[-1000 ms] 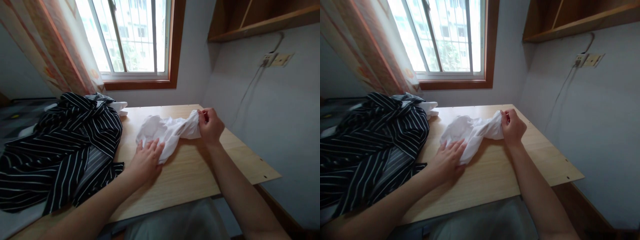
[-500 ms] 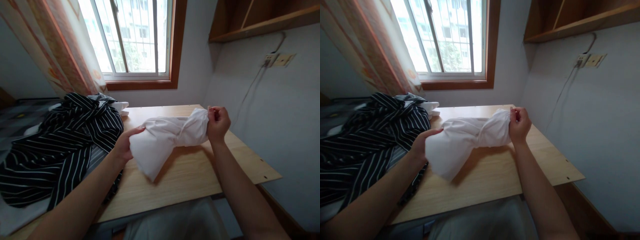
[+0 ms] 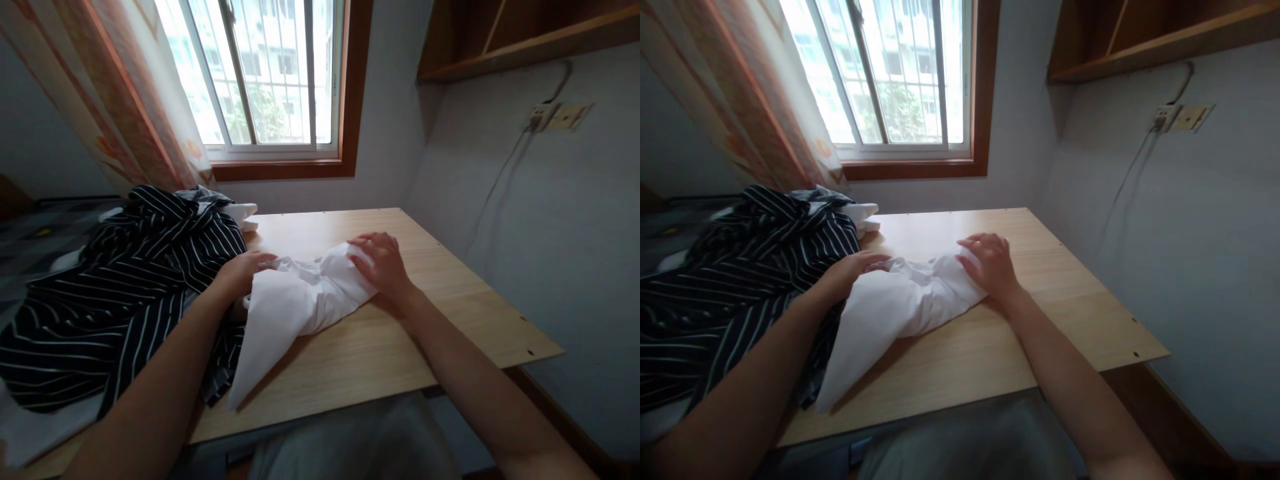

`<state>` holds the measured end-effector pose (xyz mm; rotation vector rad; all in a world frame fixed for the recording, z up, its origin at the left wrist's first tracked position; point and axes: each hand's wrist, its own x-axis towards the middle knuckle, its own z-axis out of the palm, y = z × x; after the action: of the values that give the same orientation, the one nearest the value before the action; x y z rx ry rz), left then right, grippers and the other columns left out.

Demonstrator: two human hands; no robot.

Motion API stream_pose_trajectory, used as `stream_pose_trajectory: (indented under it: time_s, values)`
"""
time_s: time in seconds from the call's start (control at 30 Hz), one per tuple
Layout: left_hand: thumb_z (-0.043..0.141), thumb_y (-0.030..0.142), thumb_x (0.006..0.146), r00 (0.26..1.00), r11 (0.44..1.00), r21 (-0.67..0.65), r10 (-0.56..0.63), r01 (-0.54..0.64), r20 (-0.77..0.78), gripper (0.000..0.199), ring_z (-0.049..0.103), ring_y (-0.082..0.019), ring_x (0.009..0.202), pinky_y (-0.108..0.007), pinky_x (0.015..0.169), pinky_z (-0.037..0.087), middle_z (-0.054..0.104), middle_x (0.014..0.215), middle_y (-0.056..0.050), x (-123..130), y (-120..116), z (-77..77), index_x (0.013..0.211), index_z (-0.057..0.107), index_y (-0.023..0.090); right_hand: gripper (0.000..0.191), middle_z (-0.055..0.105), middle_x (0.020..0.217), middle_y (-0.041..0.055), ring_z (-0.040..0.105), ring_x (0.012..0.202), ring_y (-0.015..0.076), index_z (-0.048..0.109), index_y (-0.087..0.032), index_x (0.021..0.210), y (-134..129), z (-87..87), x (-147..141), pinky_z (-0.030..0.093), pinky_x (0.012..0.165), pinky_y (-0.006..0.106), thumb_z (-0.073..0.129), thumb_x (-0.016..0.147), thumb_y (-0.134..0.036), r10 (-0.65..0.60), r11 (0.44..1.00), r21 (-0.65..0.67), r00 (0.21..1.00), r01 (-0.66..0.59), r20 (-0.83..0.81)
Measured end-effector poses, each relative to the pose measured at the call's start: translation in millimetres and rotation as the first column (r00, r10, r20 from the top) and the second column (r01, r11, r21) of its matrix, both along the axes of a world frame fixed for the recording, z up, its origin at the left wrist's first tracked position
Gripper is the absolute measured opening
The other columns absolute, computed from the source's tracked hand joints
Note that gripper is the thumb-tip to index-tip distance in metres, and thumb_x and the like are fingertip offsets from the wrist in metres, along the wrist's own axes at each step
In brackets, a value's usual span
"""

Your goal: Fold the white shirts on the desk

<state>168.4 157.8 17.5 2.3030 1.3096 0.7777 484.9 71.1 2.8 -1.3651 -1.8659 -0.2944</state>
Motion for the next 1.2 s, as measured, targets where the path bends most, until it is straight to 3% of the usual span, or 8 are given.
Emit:
stream_pose_trajectory:
  time_s: [0.1,0.2,0.33,0.43,0.53,0.73,1.0,1.2]
  values:
    - [0.067,0.042,0.068,0.996,0.997,0.011,0.082,-0.081,-0.031,0.034,0.067,-0.026,0.079,-0.035,0.073,0.051,0.073,0.091,-0.009,-6.5,3.9,3.4,0.092,0.077,0.019,0.027,0.065,0.122,0.0069,0.053,0.117,0.0239,0.069,-0.025,0.116,0.0,-13.0,-24.3,0.031,0.107,0.042,0.058,0.094,-0.036,0.249,0.959,-0.159,0.964,-0.233,0.09]
    - [0.063,0.044,0.074,0.95,0.973,-0.005,0.227,-0.231,0.215,0.039,0.067,-0.023,0.081,-0.033,0.072,0.053,0.073,0.095,-0.01,2.7,-5.0,13.5,0.1,0.073,0.016,0.028,0.066,0.119,0.0079,0.054,0.115,0.0251,0.069,-0.023,0.116,2.5,-26.2,-39.2,0.032,0.105,0.044,0.059,0.094,-0.038,0.325,0.922,-0.262,0.938,-0.285,0.123]
    - [0.057,0.044,0.084,0.897,0.991,0.088,0.048,-0.097,0.439,0.038,0.065,-0.022,0.099,-0.037,0.09,0.053,0.069,0.112,-0.01,32.6,-36.3,24.6,0.109,0.067,0.016,0.029,0.065,0.121,0.0096,0.055,0.114,0.025,0.068,-0.021,0.115,4.5,-31.7,-44.4,0.036,0.102,0.044,0.06,0.093,-0.038,0.313,0.918,-0.289,0.943,-0.27,0.114]
    - [0.058,0.041,0.087,0.929,0.961,0.158,-0.264,0.229,0.259,0.034,0.061,-0.021,0.108,-0.036,0.094,0.052,0.064,0.123,-0.01,48.6,-55.7,22.6,0.112,0.066,0.019,0.03,0.065,0.121,0.0093,0.056,0.114,0.0255,0.067,-0.021,0.117,5.6,-30.7,-43.2,0.036,0.103,0.045,0.061,0.093,-0.037,0.297,0.919,-0.304,0.948,-0.251,0.116]
    - [0.059,0.037,0.086,0.914,0.913,0.028,-0.407,0.407,-0.006,0.038,0.064,-0.019,0.1,-0.034,0.089,0.053,0.063,0.124,-0.01,51.6,-57.1,12.7,0.121,0.063,0.022,0.035,0.065,0.123,0.0091,0.056,0.115,0.0246,0.063,-0.021,0.126,10.4,-33.7,-41.1,0.038,0.104,0.043,0.056,0.095,-0.034,0.269,0.913,-0.332,0.962,-0.237,0.053]
    - [0.052,0.01,0.071,0.852,0.905,-0.155,-0.425,0.396,-0.306,0.064,0.066,-0.016,0.091,-0.028,0.082,0.052,0.063,0.127,-0.009,50.1,-47.9,6.8,0.133,0.055,0.024,0.043,0.058,0.138,0.0075,0.055,0.124,0.0201,0.057,-0.022,0.135,15.8,-41.6,-43.6,0.043,0.105,0.036,0.045,0.094,-0.015,0.286,0.869,-0.414,0.958,-0.272,-0.028]
    - [0.049,0.014,0.077,0.894,0.986,0.128,-0.041,0.109,-0.447,0.054,0.067,-0.026,0.102,-0.038,0.087,0.049,0.069,0.121,-0.009,73.3,-65.3,-5.3,0.13,0.057,0.023,0.027,0.05,0.145,0.0109,0.058,0.121,0.0235,0.066,-0.019,0.111,11.0,-32.9,-50.8,0.047,0.1,0.038,0.052,0.088,-0.013,0.205,0.881,-0.438,0.979,-0.181,0.008]
    - [0.055,0.026,0.079,0.931,0.959,-0.106,-0.279,0.261,-0.235,0.043,0.066,-0.021,0.087,-0.032,0.079,0.048,0.072,0.105,-0.006,67.8,-33.8,-10.0,0.121,0.062,0.021,0.024,0.071,0.113,0.0064,0.067,0.097,0.0208,0.065,-0.021,0.104,12.5,-33.9,-48.4,0.05,0.085,0.032,0.051,0.088,-0.01,0.19,0.873,-0.454,0.982,-0.179,-0.023]
